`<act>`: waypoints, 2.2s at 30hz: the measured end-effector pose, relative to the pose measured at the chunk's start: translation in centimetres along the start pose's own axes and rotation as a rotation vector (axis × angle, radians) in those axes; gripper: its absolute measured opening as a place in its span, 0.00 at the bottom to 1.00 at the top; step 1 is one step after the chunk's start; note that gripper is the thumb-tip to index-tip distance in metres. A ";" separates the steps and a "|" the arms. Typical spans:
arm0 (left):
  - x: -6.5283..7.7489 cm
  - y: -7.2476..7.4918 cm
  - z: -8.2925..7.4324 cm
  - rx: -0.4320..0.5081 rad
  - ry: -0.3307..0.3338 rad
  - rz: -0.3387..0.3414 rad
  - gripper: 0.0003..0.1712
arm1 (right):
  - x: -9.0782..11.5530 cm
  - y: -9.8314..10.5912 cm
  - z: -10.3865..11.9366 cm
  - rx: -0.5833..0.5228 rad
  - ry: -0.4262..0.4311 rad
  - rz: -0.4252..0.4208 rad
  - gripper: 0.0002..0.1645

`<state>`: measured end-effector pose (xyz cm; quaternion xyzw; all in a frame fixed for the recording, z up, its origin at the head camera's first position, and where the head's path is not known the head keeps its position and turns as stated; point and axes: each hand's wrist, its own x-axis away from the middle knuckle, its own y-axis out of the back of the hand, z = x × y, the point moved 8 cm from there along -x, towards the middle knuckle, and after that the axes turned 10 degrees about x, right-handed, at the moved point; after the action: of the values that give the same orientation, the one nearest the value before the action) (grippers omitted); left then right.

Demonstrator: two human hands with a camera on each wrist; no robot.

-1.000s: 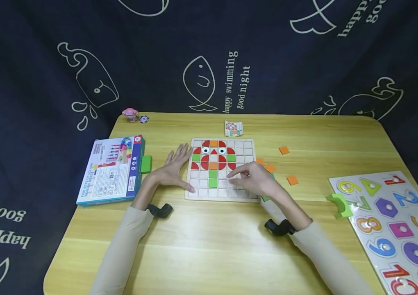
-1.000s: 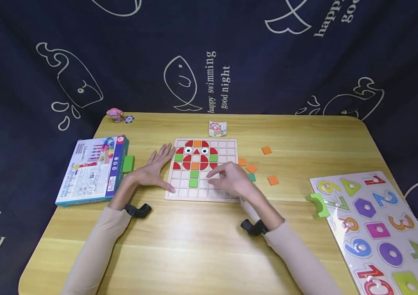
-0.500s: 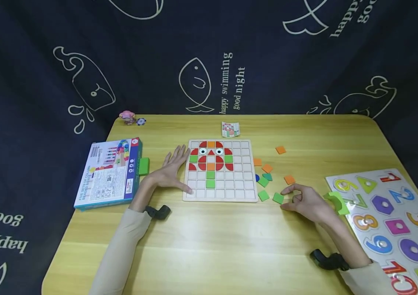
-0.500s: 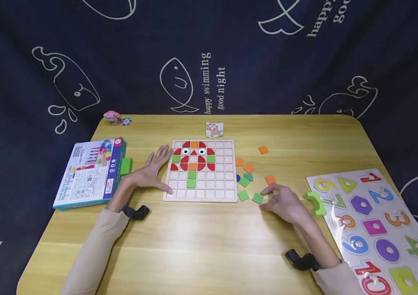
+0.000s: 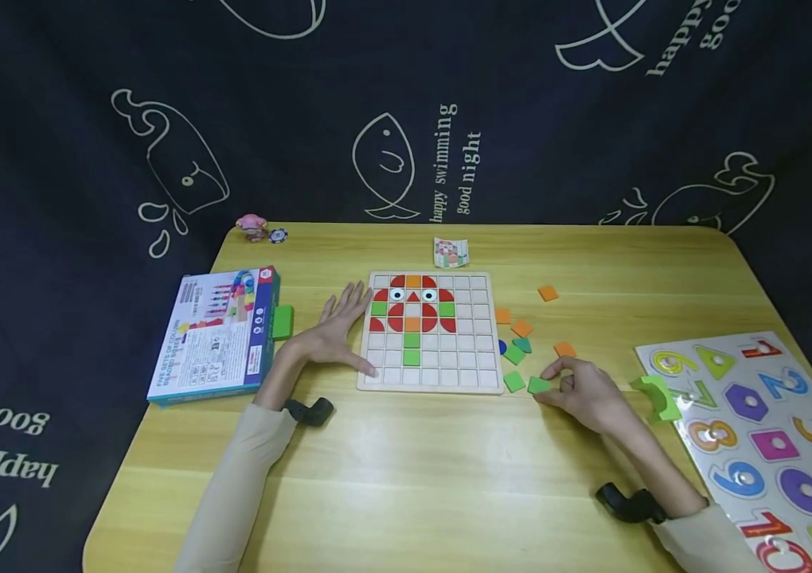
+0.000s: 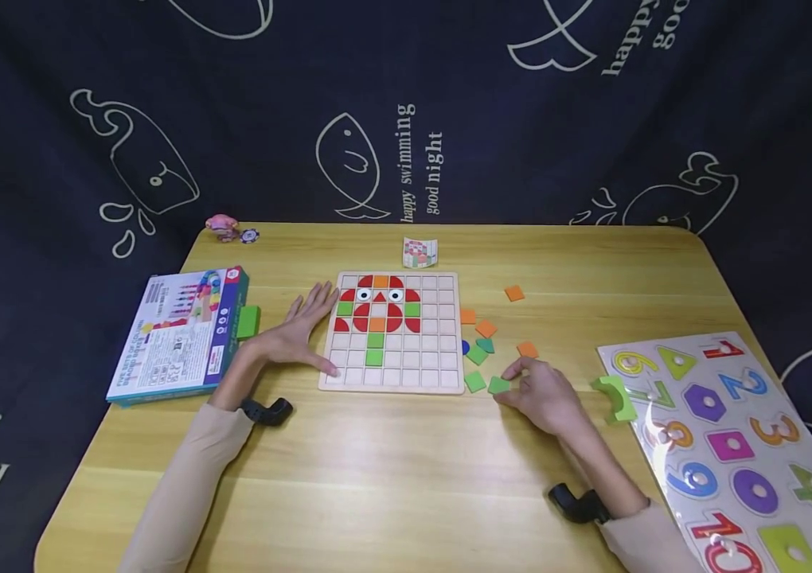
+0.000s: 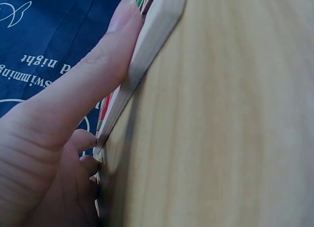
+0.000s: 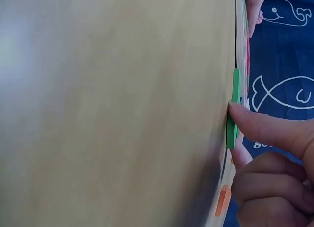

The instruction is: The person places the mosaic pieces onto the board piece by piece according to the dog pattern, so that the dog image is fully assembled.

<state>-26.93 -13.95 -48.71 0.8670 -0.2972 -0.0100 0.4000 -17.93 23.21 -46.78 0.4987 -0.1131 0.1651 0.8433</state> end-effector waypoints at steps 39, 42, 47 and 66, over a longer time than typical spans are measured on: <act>0.0 0.2 -0.4 0.010 -0.032 -0.012 0.82 | -4.7 -5.9 17.6 0.080 0.223 -0.073 0.14; 0.0 0.2 -0.2 0.004 -0.031 -0.014 0.82 | -5.1 -5.5 17.4 0.038 0.226 -0.119 0.13; -0.1 0.0 0.0 0.006 -0.029 -0.011 0.82 | -5.4 -5.2 17.0 -0.015 0.229 -0.147 0.12; -0.1 0.1 -0.5 0.000 -0.027 -0.006 0.81 | -5.4 -4.9 16.2 -0.101 0.221 -0.066 0.14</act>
<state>-26.95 -13.66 -48.33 0.8676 -0.2998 -0.0231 0.3960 -21.42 5.88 -44.92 0.4379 -0.0113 0.1852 0.8796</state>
